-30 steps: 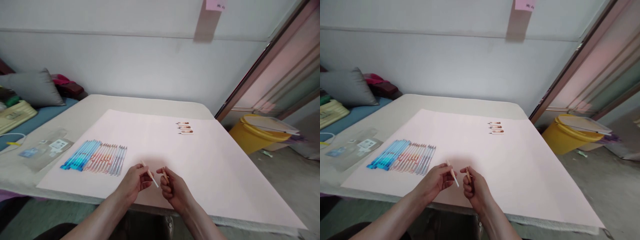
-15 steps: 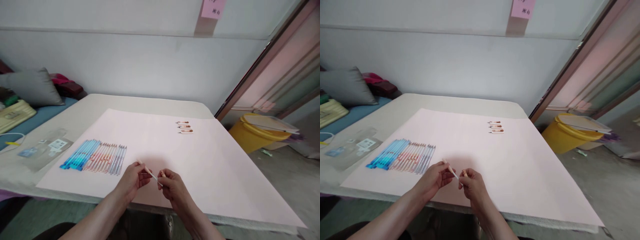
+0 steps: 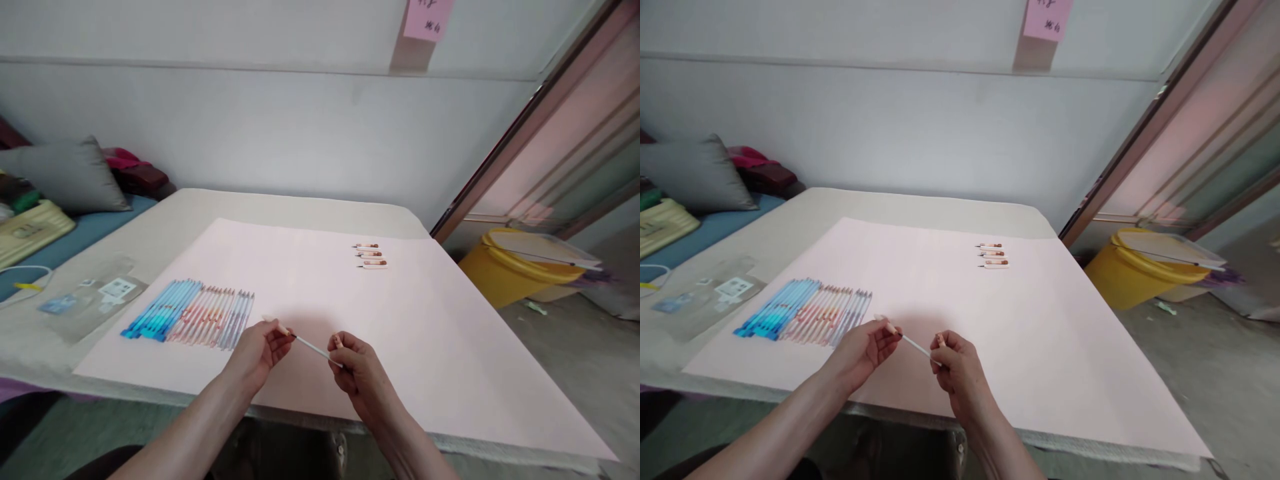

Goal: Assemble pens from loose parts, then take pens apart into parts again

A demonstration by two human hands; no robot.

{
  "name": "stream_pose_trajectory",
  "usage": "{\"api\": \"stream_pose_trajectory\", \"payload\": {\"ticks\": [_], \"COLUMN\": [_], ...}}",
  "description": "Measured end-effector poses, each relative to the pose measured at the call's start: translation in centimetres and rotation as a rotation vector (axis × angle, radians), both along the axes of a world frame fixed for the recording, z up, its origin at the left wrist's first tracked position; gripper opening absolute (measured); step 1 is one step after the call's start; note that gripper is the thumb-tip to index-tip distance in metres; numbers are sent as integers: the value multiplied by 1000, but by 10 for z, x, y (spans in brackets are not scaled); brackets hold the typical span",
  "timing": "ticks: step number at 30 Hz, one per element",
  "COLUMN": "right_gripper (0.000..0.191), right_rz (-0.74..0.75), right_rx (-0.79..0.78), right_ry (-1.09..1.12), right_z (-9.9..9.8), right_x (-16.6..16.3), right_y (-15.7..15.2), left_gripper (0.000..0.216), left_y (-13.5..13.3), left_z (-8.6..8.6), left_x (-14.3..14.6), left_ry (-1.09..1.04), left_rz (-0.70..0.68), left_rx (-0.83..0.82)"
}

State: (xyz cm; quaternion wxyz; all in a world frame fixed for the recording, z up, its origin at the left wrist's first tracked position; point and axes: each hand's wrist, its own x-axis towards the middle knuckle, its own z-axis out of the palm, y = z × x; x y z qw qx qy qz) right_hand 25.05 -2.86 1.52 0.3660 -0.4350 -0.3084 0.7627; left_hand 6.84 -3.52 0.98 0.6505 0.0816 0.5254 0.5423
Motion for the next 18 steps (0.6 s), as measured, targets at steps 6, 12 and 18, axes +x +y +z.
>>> {"api": "stream_pose_trajectory", "payload": {"ticks": [6,12,18], "right_gripper": [11,12,9], "right_rz": [-13,-24,-68], "right_rx": [14,33,105], "right_ry": [11,36,-79], "right_z": [2,4,-1], "right_x": [4,6,-1], "right_y": [2,2,1], "left_gripper": [9,12,12], "left_y": [2,-2,-13], "left_z": [0,2,5], "left_x": [-3,3,21], "left_ry": [4,38,26], "left_rz": [88,-11,-123], "left_rx": [10,-6,-21]}}
